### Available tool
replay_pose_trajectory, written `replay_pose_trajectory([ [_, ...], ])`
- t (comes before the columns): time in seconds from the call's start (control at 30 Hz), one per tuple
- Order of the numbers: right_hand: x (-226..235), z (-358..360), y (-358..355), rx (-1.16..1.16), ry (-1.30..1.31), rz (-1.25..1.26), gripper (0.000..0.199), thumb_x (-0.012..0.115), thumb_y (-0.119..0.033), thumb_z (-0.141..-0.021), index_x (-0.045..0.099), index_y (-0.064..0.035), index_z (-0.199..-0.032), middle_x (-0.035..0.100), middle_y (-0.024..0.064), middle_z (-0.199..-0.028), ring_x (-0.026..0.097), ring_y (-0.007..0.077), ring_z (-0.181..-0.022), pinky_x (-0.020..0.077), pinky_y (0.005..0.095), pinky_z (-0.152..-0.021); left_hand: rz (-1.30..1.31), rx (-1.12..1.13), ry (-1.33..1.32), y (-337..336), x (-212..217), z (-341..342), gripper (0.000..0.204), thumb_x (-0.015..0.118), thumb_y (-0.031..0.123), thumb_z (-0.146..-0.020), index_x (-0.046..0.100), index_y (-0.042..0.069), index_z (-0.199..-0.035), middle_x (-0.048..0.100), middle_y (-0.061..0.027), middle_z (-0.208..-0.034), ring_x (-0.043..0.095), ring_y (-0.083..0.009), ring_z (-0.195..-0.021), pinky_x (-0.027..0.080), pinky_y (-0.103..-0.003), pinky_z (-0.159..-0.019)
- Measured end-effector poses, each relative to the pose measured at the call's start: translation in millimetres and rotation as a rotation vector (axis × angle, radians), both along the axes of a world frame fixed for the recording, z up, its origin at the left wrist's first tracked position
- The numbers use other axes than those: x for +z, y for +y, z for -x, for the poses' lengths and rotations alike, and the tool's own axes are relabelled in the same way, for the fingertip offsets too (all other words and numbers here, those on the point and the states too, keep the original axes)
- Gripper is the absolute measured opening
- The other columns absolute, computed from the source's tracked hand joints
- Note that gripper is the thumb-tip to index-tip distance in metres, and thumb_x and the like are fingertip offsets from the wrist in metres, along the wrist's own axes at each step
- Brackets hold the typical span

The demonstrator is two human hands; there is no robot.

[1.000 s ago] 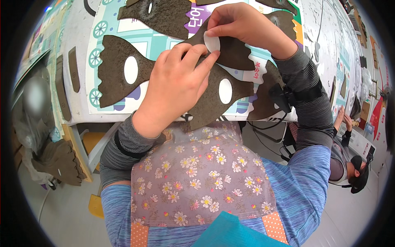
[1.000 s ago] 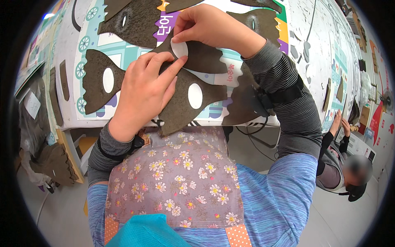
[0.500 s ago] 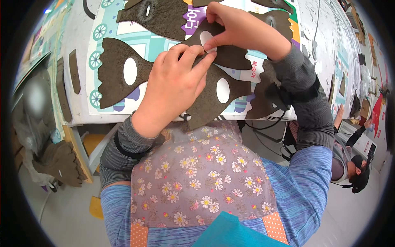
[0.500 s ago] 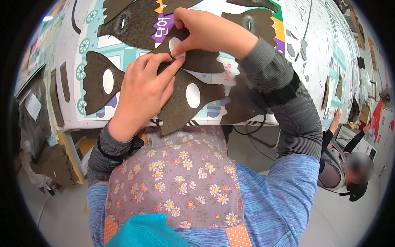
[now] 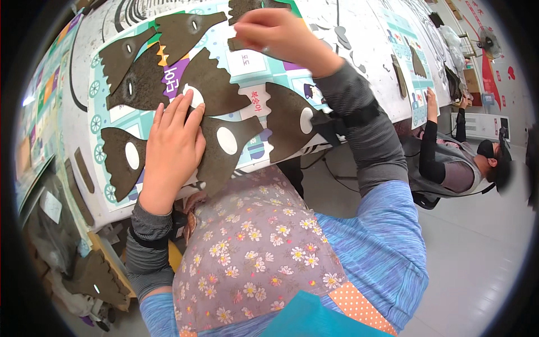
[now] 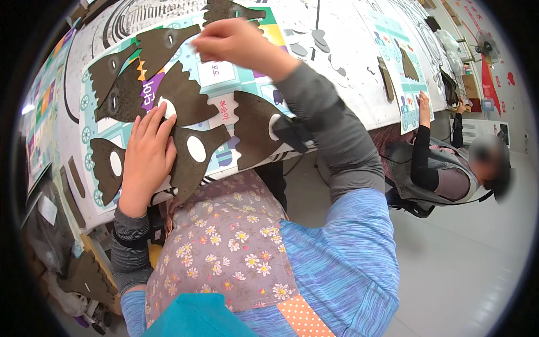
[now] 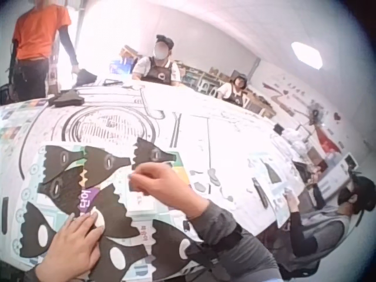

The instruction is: Applying small white cutouts onto larger dark brown shoe fabric upper pieces.

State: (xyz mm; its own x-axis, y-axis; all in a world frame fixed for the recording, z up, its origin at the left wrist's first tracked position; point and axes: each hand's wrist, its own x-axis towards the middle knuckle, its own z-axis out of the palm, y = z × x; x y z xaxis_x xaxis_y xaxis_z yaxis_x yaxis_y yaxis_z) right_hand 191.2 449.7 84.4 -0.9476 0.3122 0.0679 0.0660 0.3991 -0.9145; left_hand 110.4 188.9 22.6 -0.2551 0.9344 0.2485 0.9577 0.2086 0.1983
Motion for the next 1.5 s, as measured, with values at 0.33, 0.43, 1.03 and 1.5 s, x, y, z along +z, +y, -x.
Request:
replay_pose_trajectory([
  [0.33,23.5,-134.6,53.8,-0.355,-0.084,0.22,0.023,0.053,-0.018,-0.099,0.065,-0.0014,-0.109,0.059,-0.0024,-0.085,0.05,0.0055,-0.074,0.0425,0.0185,-0.071,-0.216,0.001,-0.367,-0.3,-0.6,18.3,0.032,0.061,0.009,-0.087,0.058,0.003,-0.118,0.063,-0.0129,-0.116,0.059,-0.0308,-0.109,0.035,-0.047,-0.109],
  [0.43,27.4,-151.6,41.5,-0.295,-0.07,0.249,0.022,0.054,-0.015,-0.098,0.065,-0.002,-0.112,0.061,-0.0015,-0.087,0.051,0.005,-0.075,0.0423,0.0178,-0.071,-0.248,0.025,-0.26,-1.0,8.3,19.5,0.023,0.062,0.009,-0.087,0.063,0.003,-0.109,0.065,-0.0125,-0.111,0.061,-0.0301,-0.104,0.041,-0.043,-0.103],
  [1.03,9.1,-196.6,24.0,-0.206,-0.2,0.12,0.023,0.059,-0.014,-0.096,0.063,0.0019,-0.111,0.065,0.0051,-0.092,0.058,0.0102,-0.086,0.0461,0.0243,-0.078,0.145,0.167,-0.664,53.9,10.9,78.4,0.015,0.07,0.01,-0.08,0.065,-0.004,-0.085,0.061,-0.003,-0.073,0.056,-0.0112,-0.069,0.046,-0.027,-0.065],
  [1.5,-15.0,-210.0,56.3,-0.478,-0.302,-0.218,0.025,0.064,-0.018,-0.091,0.065,0.0015,-0.106,0.068,0.0062,-0.091,0.059,0.0116,-0.081,0.0475,0.0246,-0.075,-0.257,0.333,-1.148,18.9,3.0,86.1,0.017,0.056,0.021,-0.097,0.061,0.005,-0.101,0.062,-0.0011,-0.092,0.06,-0.0106,-0.09,0.045,-0.024,-0.083],
])
